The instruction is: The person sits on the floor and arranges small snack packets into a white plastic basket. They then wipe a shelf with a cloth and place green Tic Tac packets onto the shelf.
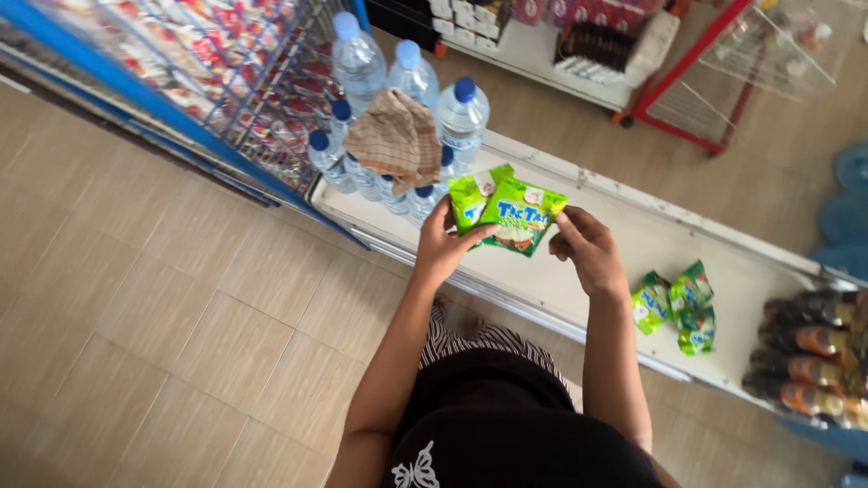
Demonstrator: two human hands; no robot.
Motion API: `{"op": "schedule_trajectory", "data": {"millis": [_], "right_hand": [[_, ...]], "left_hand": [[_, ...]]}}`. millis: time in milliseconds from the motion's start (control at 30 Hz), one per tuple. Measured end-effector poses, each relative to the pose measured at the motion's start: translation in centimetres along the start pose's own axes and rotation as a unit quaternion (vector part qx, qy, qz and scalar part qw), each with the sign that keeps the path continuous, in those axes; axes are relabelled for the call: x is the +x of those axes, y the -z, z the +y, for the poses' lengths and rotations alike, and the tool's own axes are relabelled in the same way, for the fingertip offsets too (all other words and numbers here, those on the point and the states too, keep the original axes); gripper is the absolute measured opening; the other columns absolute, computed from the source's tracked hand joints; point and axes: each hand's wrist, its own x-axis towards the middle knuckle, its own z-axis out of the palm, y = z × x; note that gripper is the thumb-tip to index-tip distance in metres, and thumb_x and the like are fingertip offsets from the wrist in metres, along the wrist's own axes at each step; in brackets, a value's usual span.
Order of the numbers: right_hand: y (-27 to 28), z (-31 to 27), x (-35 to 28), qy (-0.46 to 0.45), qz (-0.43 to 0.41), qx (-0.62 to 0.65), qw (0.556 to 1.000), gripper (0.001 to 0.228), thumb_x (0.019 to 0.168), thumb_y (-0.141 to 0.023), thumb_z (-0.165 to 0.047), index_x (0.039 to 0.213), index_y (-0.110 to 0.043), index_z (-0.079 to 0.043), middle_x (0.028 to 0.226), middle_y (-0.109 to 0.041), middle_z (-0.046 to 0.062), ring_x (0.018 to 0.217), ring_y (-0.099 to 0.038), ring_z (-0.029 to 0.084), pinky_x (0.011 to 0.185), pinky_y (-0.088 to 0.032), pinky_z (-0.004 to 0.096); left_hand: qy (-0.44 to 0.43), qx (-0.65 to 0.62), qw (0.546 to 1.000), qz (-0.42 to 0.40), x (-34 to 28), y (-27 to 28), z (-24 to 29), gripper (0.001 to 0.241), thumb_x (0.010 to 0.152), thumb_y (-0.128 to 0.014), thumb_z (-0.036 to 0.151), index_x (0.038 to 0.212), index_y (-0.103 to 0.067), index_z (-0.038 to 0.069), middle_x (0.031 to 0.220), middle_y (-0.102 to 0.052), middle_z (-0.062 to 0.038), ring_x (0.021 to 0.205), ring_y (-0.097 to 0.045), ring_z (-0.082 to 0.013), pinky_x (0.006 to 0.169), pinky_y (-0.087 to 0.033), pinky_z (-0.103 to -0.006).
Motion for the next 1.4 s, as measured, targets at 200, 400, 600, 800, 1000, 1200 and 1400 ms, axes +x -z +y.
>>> {"op": "schedule_trajectory", "data": {"millis": [200,400,600,800,1000,1200,1400], "right_hand": [[1.6,-0.8,-1.1,0.043,-0.019,-0.084,0.995,0.021,0.102,-0.07,-0.017,0.105,-0.069,0.004,0.082,-0.069,0.007,0.066,-0.062,0.011,0.057,-0.046,0.026],[5.2,-0.5,1.2,0.076,0.116,-0.107,0.985,0.023,0.104,-0.067,-0.018,0.116,-0.067,0.001,0.101,-0.075,0.008,0.071,-0.07,0.014,0.057,-0.05,0.024],[5.2,7.6,9.1,0.031,0.064,-0.082,0.994,0.025,0.104,-0.063,-0.02,0.12,-0.063,-0.002,0.104,-0.074,0.01,0.082,-0.074,0.014,0.067,-0.059,0.025],[2.9,17.0,17.3,-0.01,0.099,-0.093,0.991,0.021,0.104,-0.065,-0.019,0.117,-0.067,-0.003,0.107,-0.072,0.006,0.087,-0.074,0.014,0.073,-0.059,0.028],[2.0,20.7,21.1,-0.021,0.139,-0.069,0.988,0.022,0.102,-0.066,-0.02,0.114,-0.065,-0.002,0.107,-0.072,0.006,0.089,-0.074,0.014,0.074,-0.059,0.028],[0.7,21.4,21.6,-0.024,0.182,-0.152,0.971,0.04,0.087,-0.084,-0.025,0.11,-0.066,0.001,0.107,-0.072,0.007,0.086,-0.072,0.014,0.072,-0.061,0.026],[-0.8,21.2,21.5,-0.041,0.194,-0.188,0.962,0.037,0.084,-0.086,-0.029,0.101,-0.07,0.0,0.096,-0.075,0.005,0.075,-0.071,0.01,0.065,-0.056,0.026]], "left_hand": [[0.074,-0.102,0.992,-0.015,0.3,-0.1,-0.9,0.053,0.08,-0.087,0.013,0.125,-0.063,0.001,0.111,-0.074,-0.007,0.098,-0.072,-0.0144,0.084,-0.061,-0.031],[0.067,-0.097,0.992,0.041,0.1,3.0,-1.6,0.042,0.09,-0.084,0.006,0.125,-0.064,-0.003,0.114,-0.072,-0.01,0.1,-0.067,-0.0144,0.088,-0.055,-0.0302],[0.089,-0.144,0.983,0.066,-0.4,5.0,-1.2,0.047,0.087,-0.081,0.003,0.128,-0.06,-0.003,0.119,-0.069,-0.007,0.107,-0.066,-0.0127,0.095,-0.055,-0.0286],[0.094,-0.157,0.98,0.077,-0.8,7.1,-0.7,0.045,0.089,-0.08,0.002,0.129,-0.059,-0.002,0.119,-0.069,-0.007,0.106,-0.066,-0.0124,0.095,-0.055,-0.0283],[0.099,-0.145,0.98,0.089,-1.0,9.0,-0.1,0.044,0.089,-0.08,0.004,0.128,-0.06,-0.002,0.118,-0.069,-0.007,0.105,-0.066,-0.012,0.094,-0.055,-0.0285],[0.11,-0.142,0.981,0.076,-1.0,9.9,-0.2,0.043,0.09,-0.079,0.006,0.127,-0.061,-0.003,0.117,-0.07,-0.009,0.105,-0.067,-0.0124,0.093,-0.055,-0.0291],[0.107,-0.14,0.983,0.045,-0.9,10.3,-1.6,0.045,0.089,-0.08,0.006,0.128,-0.06,-0.005,0.116,-0.07,-0.01,0.105,-0.068,-0.0139,0.093,-0.057,-0.03]]}}
